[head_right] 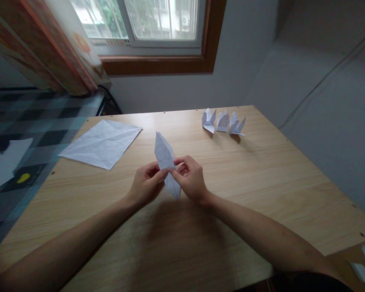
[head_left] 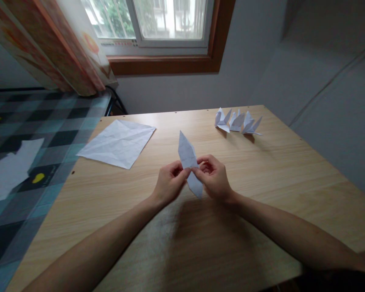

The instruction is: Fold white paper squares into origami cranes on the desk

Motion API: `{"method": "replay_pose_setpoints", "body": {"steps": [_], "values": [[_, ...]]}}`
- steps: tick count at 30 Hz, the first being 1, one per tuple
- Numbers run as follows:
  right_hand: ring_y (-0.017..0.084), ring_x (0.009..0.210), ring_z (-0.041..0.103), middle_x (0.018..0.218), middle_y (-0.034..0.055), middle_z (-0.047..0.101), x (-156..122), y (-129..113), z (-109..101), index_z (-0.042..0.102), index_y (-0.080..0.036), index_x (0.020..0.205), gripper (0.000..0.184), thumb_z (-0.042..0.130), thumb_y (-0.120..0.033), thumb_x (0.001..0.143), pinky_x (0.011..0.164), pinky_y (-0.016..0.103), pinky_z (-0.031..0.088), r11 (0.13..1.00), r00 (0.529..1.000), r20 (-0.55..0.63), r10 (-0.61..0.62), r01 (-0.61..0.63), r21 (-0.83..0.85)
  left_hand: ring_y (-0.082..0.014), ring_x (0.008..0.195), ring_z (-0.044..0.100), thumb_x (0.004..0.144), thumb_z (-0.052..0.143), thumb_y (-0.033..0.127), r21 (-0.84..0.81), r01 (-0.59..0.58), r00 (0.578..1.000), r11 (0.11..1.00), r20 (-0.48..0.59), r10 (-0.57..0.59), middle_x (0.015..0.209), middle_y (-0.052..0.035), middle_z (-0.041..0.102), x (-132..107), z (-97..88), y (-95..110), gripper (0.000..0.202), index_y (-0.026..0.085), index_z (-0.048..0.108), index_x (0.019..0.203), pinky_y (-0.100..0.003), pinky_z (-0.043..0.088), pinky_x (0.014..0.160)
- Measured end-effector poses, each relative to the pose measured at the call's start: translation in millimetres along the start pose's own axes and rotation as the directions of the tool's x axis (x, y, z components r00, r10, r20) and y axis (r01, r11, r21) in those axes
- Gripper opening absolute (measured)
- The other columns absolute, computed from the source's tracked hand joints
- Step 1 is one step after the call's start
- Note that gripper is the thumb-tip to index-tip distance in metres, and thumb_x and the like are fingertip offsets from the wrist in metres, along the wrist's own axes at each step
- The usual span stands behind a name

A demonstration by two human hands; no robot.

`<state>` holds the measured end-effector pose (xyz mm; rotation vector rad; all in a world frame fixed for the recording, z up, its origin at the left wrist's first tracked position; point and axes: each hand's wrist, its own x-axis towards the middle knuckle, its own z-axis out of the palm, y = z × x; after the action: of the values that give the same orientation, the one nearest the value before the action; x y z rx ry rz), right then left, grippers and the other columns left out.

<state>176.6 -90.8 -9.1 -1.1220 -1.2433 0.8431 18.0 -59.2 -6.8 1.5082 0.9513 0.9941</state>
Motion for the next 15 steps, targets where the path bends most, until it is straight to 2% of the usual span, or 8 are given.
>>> {"method": "replay_pose_setpoints", "body": {"steps": [5, 9, 12, 15], "values": [[0.008, 0.056, 0.051, 0.078, -0.0029, 0.057, -3.0, -6.1, 0.0, 0.061, -0.021, 0.09, 0.013, 0.07, -0.02, 0.081, 0.051, 0.022, 0.044, 0.958, 0.971, 0.006, -0.238, 0.236, -0.163, -0.0127, 0.066, 0.051, 0.08, 0.066, 0.029, 0.204, -0.121, 0.988, 0.972, -0.073, 0.138, 0.071, 0.0006, 0.057, -2.2, 0.8, 9.8, 0.016, 0.016, 0.065, 0.071, -0.024, 0.038, 0.059], [0.009, 0.06, 0.052, 0.09, 0.0013, 0.061, -5.2, -9.8, -0.7, 0.063, -0.021, 0.093, 0.01, 0.068, -0.019, 0.084, 0.056, 0.024, 0.048, 0.884, 0.919, 0.072, -0.388, 0.393, -0.255, -0.0105, 0.058, 0.042, 0.079, 0.067, 0.028, 0.21, -0.102, 0.978, 0.972, -0.157, 0.137, 0.063, 0.0049, 0.049, -4.5, 3.2, 15.7, 0.012, 0.017, 0.063, 0.079, -0.023, 0.034, 0.054], [0.011, 0.066, 0.056, 0.094, 0.0039, 0.062, -6.4, -10.5, -1.4, 0.066, -0.02, 0.1, 0.012, 0.064, -0.019, 0.088, 0.06, 0.026, 0.051, 0.831, 0.882, 0.122, -0.455, 0.47, -0.296, -0.0126, 0.064, 0.051, 0.082, 0.064, 0.03, 0.181, -0.096, 0.985, 0.979, -0.126, 0.119, 0.067, 0.0021, 0.057, -4.9, 3.6, 16.9, 0.014, 0.016, 0.065, 0.08, -0.024, 0.04, 0.06], [0.015, 0.08, 0.062, 0.096, 0.0061, 0.063, -6.1, -10.0, -1.4, 0.068, -0.02, 0.104, 0.016, 0.062, -0.018, 0.09, 0.071, 0.03, 0.055, 0.781, 0.845, 0.141, -0.515, 0.531, -0.328, -0.0156, 0.074, 0.059, 0.087, 0.057, 0.032, 0.117, -0.099, 0.991, 0.988, -0.08, 0.108, 0.073, -0.0009, 0.063, -4.6, 3.1, 17.1, 0.02, 0.016, 0.066, 0.079, -0.026, 0.046, 0.069]]}}
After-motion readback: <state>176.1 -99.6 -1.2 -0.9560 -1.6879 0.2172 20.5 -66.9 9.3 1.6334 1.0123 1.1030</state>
